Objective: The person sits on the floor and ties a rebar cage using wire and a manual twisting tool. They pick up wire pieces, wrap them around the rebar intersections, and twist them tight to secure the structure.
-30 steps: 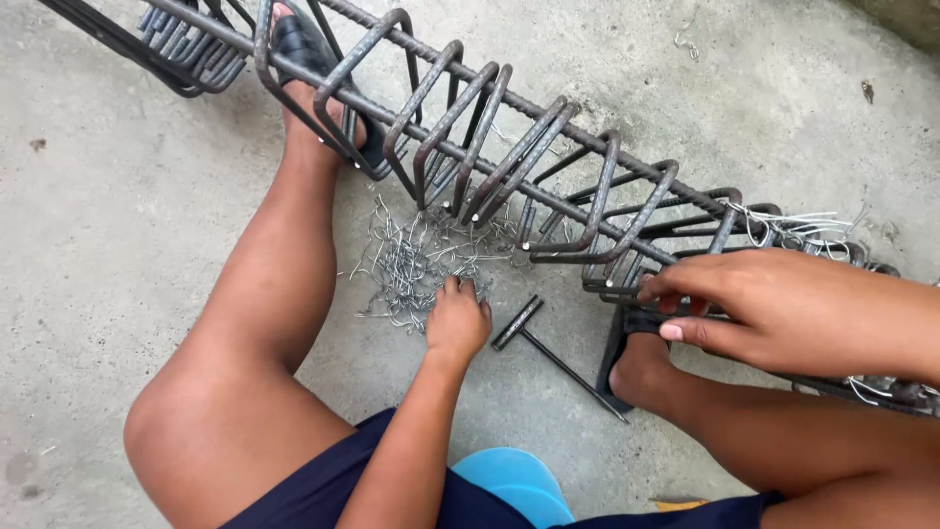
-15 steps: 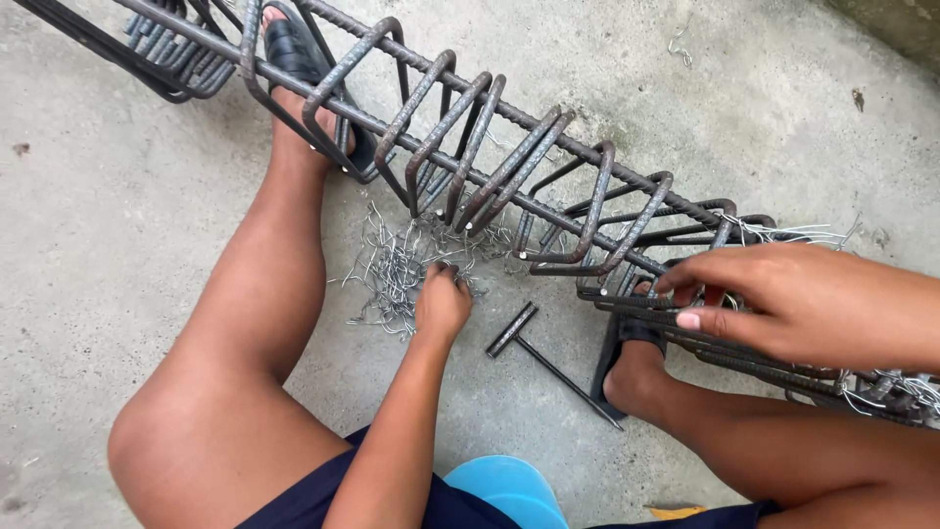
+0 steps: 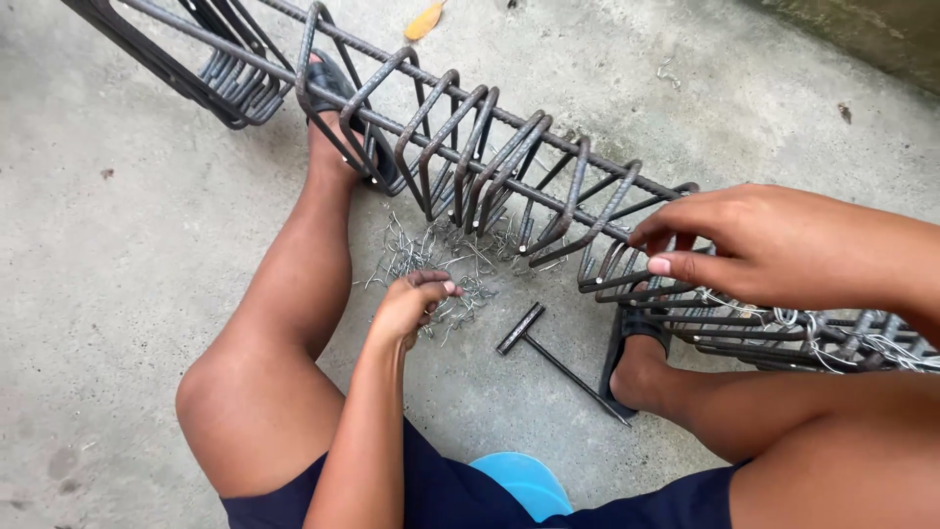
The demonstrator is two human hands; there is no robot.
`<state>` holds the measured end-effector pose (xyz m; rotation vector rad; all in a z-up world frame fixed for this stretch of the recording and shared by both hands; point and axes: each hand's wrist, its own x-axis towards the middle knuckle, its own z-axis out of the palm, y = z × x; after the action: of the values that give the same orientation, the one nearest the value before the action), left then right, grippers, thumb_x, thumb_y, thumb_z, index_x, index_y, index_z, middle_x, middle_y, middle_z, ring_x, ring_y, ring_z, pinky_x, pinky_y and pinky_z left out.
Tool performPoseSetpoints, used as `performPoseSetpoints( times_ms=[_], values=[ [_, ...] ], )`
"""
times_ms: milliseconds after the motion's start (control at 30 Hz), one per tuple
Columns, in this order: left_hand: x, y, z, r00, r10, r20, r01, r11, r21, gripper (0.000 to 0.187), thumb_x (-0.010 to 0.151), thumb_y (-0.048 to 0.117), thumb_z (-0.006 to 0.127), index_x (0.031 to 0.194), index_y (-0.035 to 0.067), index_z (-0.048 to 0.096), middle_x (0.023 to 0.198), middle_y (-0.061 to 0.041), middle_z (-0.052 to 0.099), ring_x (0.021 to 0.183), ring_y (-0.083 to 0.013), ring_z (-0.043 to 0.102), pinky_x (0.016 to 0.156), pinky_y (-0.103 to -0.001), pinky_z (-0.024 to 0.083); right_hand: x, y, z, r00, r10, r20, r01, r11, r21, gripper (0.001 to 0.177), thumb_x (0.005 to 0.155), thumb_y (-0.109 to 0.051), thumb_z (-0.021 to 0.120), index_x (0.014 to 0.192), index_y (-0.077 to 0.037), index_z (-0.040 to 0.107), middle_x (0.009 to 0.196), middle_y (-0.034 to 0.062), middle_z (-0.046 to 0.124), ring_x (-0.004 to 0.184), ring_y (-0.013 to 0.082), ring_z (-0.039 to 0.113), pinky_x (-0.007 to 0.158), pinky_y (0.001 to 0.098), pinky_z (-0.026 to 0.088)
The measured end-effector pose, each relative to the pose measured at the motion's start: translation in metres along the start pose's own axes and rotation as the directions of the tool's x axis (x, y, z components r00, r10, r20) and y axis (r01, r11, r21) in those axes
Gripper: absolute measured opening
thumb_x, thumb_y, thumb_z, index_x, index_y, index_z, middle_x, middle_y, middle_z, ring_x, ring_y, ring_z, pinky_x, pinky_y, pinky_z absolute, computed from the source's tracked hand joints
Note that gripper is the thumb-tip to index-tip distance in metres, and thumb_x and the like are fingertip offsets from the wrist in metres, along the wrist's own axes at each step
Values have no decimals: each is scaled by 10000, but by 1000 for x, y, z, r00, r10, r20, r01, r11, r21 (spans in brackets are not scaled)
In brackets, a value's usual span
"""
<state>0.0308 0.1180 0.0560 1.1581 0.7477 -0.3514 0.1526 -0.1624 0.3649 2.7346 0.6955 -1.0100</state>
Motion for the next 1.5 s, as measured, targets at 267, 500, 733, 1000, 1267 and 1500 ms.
performPoseSetpoints(
  times_ms=[267,500,733,1000,1267,1500],
  values=[
    [-103,30,67,903,310,297,-301,951,-76,387,831,-65,710,1211,-61,639,881,-157,750,907,-256,763,787,-311,578,-25,2,12,996,4,-90,24,952,306,325,984,-304,520,1145,-223,790,1077,-79,858,867,117,825,761,303,660],
    [-169,63,128,474,714,516,-868,477,137,240,836,180,829,1067,155,768,861,-26,821,963,-249,747,894,-363,509,-22,18,56,945,-273,182,25,612,790,364,997,-296,550,1072,-1,748,981,161,807,877,237,783,776,378,674],
    [-183,70,165,619,682,389,-757,650,65,272,757,-54,757,1026,-19,729,939,-101,787,871,-170,756,806,-281,611,-41,27,65,958,-258,128,1,448,894,323,1047,-337,527,983,-47,653,767,65,594,595,133,452,502,283,351],
    [-152,49,177,554,776,302,-756,620,-207,390,923,-21,639,1307,-7,572,1426,-165,568,1204,-260,647,1002,-364,544,-28,52,73,953,-291,84,-73,49,996,339,1072,-320,535,875,-45,558,596,-4,382,452,61,227,340,230,111],
    [-143,43,174,654,655,379,-586,755,-295,312,956,50,653,1242,-73,678,1057,-138,668,825,-174,642,744,-275,546,-15,47,77,940,-330,90,-69,75,995,329,1050,-316,563,882,-33,565,623,24,438,466,81,286,346,252,164],
    [-122,33,159,710,489,508,-293,860,-418,202,980,174,668,1077,-4,659,872,-77,625,741,-122,534,659,-245,457,-2,40,65,905,-400,145,-57,224,973,327,1013,-334,576,1057,-18,650,619,-6,440,492,79,306,401,251,205]
  ],
)
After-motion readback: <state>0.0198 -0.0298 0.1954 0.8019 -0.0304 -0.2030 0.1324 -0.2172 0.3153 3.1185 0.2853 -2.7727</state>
